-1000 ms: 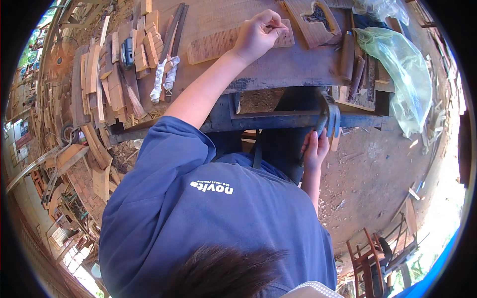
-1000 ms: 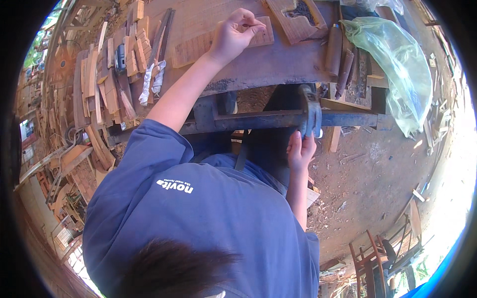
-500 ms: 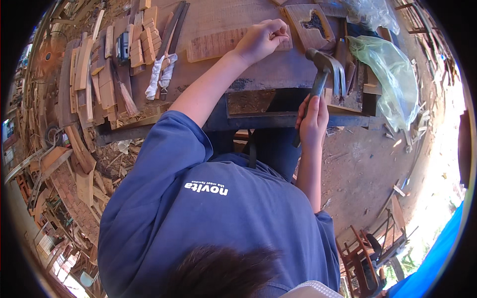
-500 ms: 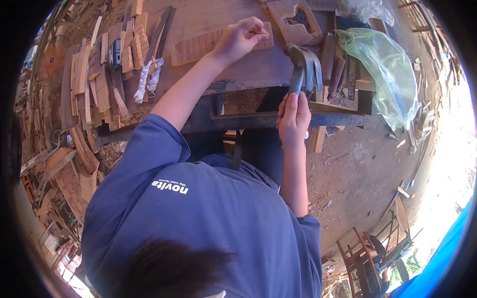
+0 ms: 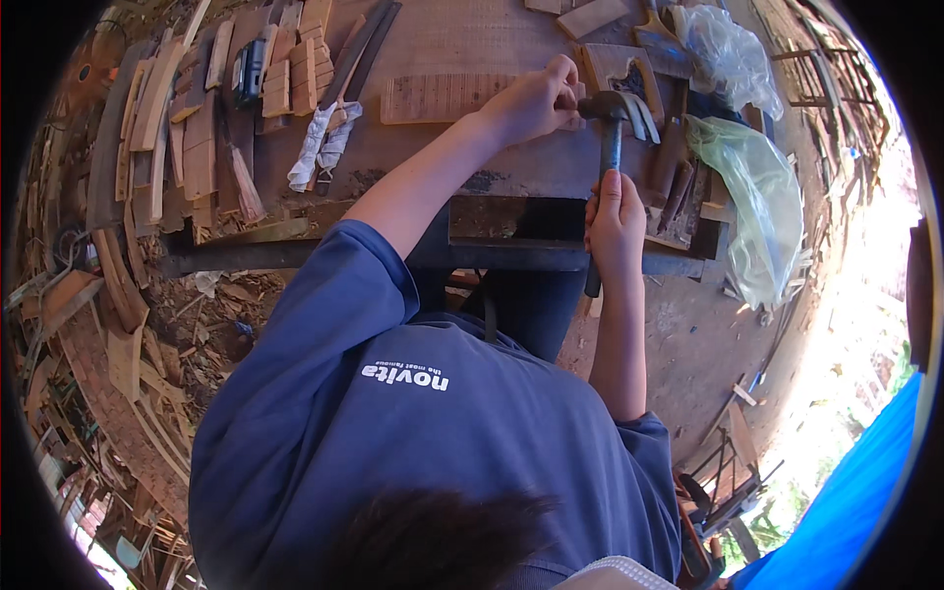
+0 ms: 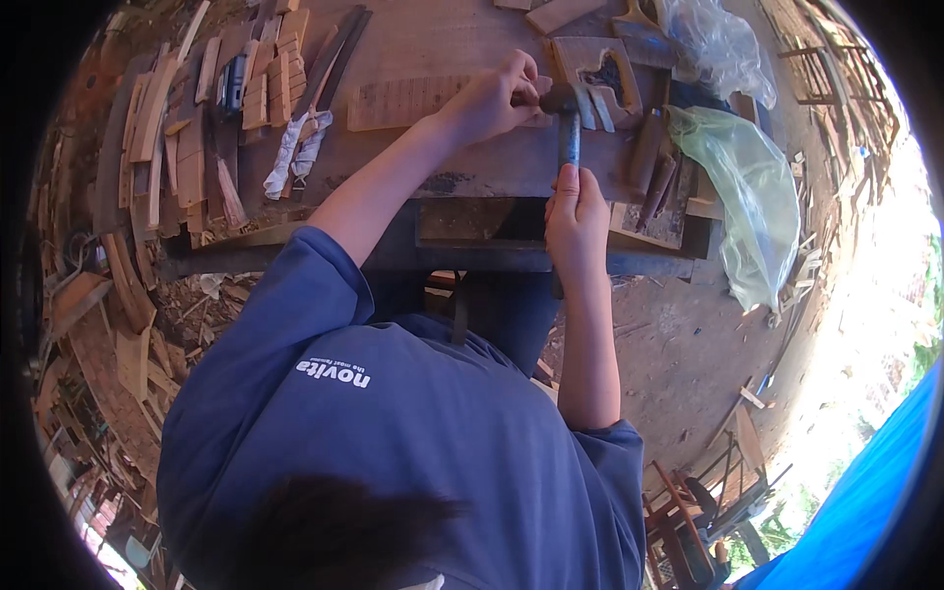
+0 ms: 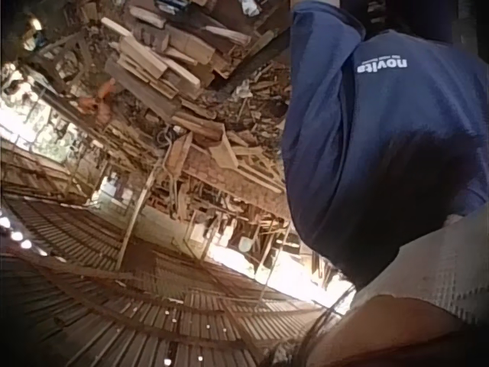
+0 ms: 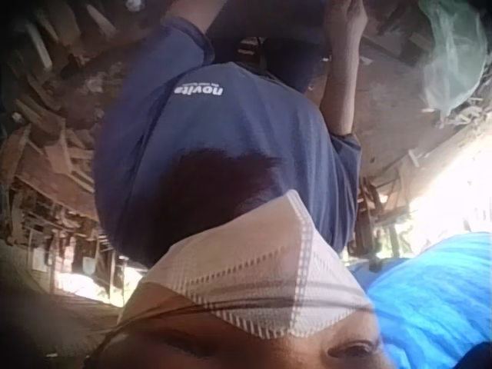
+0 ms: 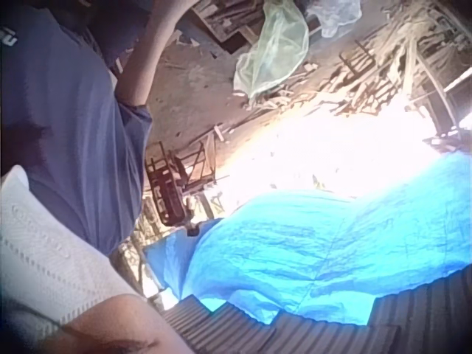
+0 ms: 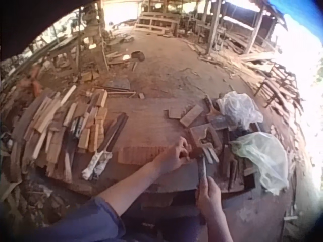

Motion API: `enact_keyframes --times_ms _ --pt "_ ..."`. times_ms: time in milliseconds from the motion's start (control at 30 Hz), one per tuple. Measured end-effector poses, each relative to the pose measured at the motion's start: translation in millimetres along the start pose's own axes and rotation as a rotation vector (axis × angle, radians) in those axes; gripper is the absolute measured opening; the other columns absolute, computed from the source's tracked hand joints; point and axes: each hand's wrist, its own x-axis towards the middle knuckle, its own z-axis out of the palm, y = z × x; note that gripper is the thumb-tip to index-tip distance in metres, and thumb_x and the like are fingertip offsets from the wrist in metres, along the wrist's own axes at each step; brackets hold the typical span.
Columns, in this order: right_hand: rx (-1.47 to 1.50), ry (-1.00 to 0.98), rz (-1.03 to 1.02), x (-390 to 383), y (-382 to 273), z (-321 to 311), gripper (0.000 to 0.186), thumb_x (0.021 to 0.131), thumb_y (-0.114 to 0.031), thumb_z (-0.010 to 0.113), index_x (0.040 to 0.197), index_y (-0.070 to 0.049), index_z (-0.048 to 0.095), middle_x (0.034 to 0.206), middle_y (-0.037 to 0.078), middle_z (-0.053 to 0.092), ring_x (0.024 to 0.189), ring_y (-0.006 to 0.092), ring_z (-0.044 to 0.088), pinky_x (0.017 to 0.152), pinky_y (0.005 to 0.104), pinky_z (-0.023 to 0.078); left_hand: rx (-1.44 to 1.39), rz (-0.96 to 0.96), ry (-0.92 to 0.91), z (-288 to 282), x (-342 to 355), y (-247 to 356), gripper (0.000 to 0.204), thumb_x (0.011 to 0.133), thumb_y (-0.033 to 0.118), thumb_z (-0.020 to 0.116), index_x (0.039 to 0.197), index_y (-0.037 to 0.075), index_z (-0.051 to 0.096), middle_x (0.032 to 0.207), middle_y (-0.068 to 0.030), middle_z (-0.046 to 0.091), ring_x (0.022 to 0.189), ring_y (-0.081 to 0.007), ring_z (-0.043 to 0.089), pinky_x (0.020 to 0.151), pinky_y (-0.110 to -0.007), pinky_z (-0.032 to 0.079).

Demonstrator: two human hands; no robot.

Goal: The person is using a hammer to drive a nail into a piece of wood.

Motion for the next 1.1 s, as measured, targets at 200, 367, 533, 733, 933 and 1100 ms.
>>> enact_keyframes --times_ms 200,367,533,733,933,1100 --pt "-0.028 0.054 -0.099 -1.3 -3.8 4.1 0.036 0.106 -0.034 0.042 0.085 -0.005 0.051 0.059 -0.002 0.046 0.048 0.0049 0.043 0.043 0.0228 0.033 -0.106 -0.035 -0.041 -1.6 1.4 2.3 0.037 0.085 0.006 0.07 0.108 0.003 0.041 0.09 -0.0165 0.072 0.09 -0.0316 0.07 0.078 -0.036 0.053" --pt "-0.06 0.047 0.045 -7.0 -15.4 8.8 0.036 0.105 -0.035 0.043 0.087 -0.006 0.051 0.057 -0.002 0.045 0.044 0.0047 0.041 0.04 0.0219 0.032 -0.215 0.01 -0.024 -2.3 -2.5 -2.8 0.041 0.089 0.005 0.065 0.12 0.002 0.039 0.103 -0.019 0.068 0.094 -0.0337 0.068 0.083 -0.038 0.052" --pt "-0.052 0.08 -0.028 -1.0 -31.1 -1.2 0.039 0.105 -0.039 0.041 0.088 -0.005 0.051 0.058 -0.003 0.044 0.044 0.0042 0.04 0.04 0.0213 0.032 0.189 0.031 0.186 -29.2 -4.2 -10.3 0.026 0.093 0.01 0.059 0.116 0.003 0.048 0.105 -0.0197 0.066 0.1 -0.037 0.063 0.088 -0.042 0.051" --pt "-0.356 -0.015 0.007 9.4 -43.9 -12.6 0.039 0.105 -0.038 0.041 0.087 -0.005 0.05 0.061 -0.003 0.043 0.051 0.0044 0.041 0.046 0.0225 0.033 0.515 -0.05 0.275 -27.7 -13.3 -35.9 0.014 0.096 0.018 0.055 0.104 0.007 0.058 0.098 -0.0124 0.068 0.102 -0.0329 0.062 0.086 -0.043 0.051" --pt "-0.413 0.001 -0.143 14.4 -23.1 -14.6 0.044 0.104 -0.043 0.041 0.089 -0.003 0.051 0.062 0.001 0.046 0.049 0.0091 0.044 0.045 0.026 0.036 0.529 -0.016 0.279 -26.7 -13.3 -32.0 0.009 0.094 0.016 0.056 0.097 0.008 0.058 0.089 -0.0096 0.068 0.098 -0.0285 0.063 0.081 -0.043 0.053" --pt "-0.5 -0.028 -0.132 10.9 -47.4 -16.4 0.042 0.104 -0.045 0.042 0.093 -0.006 0.052 0.06 -0.003 0.043 0.043 0.0056 0.041 0.038 0.0225 0.033 0.495 -0.005 0.316 -25.9 -15.8 -37.2 0.007 0.093 0.015 0.056 0.093 0.008 0.059 0.086 -0.0098 0.068 0.093 -0.0279 0.064 0.076 -0.043 0.055"
